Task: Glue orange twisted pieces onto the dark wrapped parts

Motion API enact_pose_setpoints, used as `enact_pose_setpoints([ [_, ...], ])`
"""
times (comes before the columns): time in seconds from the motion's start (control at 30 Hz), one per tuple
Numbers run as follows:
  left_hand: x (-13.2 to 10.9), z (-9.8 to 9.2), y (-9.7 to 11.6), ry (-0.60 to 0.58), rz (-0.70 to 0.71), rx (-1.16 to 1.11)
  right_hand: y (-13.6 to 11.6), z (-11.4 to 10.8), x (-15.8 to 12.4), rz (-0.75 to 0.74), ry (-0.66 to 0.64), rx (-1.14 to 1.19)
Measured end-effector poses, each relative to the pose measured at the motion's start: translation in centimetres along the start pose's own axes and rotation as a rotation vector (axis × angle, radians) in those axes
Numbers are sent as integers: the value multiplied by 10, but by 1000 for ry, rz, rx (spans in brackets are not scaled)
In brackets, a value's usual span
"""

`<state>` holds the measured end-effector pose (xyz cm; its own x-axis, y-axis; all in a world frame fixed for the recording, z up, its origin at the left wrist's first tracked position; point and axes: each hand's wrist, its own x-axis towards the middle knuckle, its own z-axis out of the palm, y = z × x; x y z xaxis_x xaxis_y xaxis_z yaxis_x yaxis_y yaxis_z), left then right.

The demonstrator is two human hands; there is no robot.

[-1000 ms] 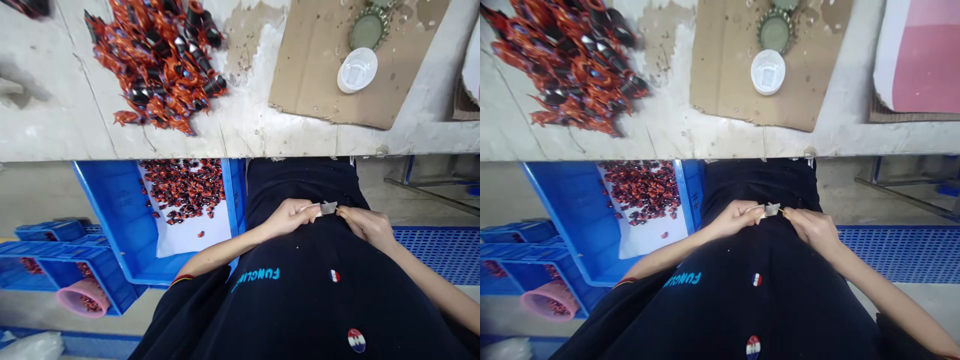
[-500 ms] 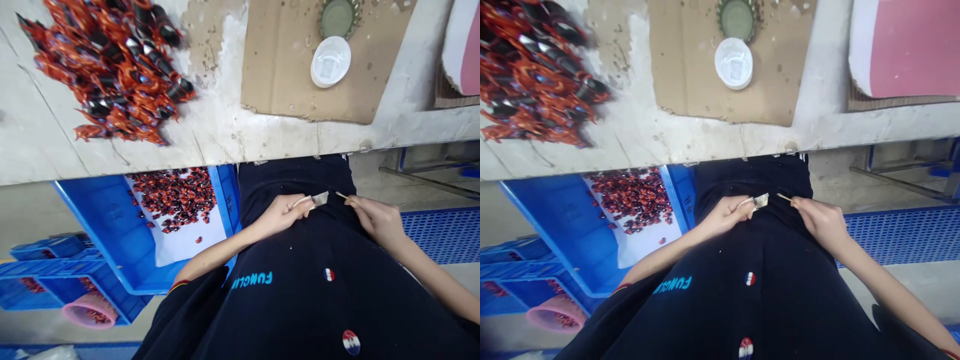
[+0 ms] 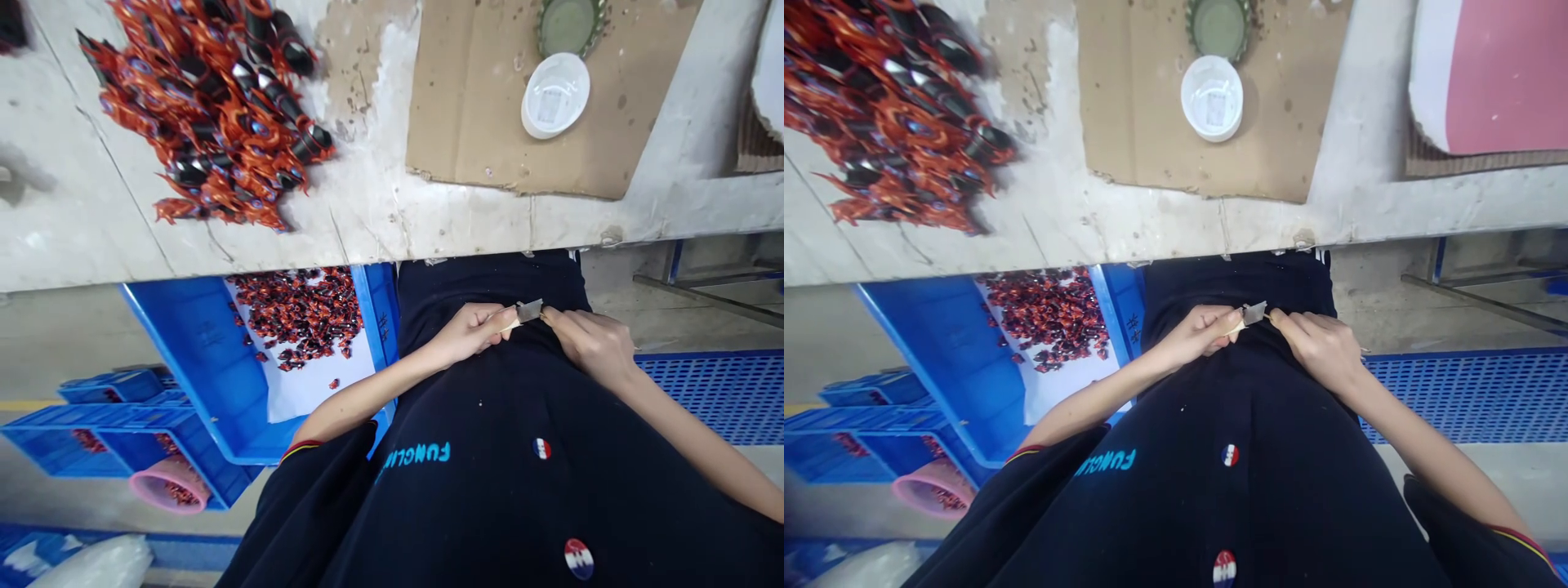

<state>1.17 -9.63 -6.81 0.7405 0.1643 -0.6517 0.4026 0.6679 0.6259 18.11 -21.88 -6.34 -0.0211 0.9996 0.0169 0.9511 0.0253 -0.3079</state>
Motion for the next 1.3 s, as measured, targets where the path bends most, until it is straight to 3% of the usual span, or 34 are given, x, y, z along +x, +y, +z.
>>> enact_pose_setpoints([
  [0.17,3,-1,-8,78,14,22,9,-14,-18,2,17,19],
  [0.3,10,-5,-12,177,74,70,16,-26,-31,158,59,-8],
  [0.57,4,-5,0,81,172,219,4,4,-14,215,5,81],
  [0.83,7,-7,-1,-7,151,379,2,8,-11,277,-50,238],
  [1.13,15,-8,-12,137,168,253,4,-20,-14,279,-209,524],
  [1.3,9,-6,-6,94,205,276,3,-23,-10,386,-313,622],
])
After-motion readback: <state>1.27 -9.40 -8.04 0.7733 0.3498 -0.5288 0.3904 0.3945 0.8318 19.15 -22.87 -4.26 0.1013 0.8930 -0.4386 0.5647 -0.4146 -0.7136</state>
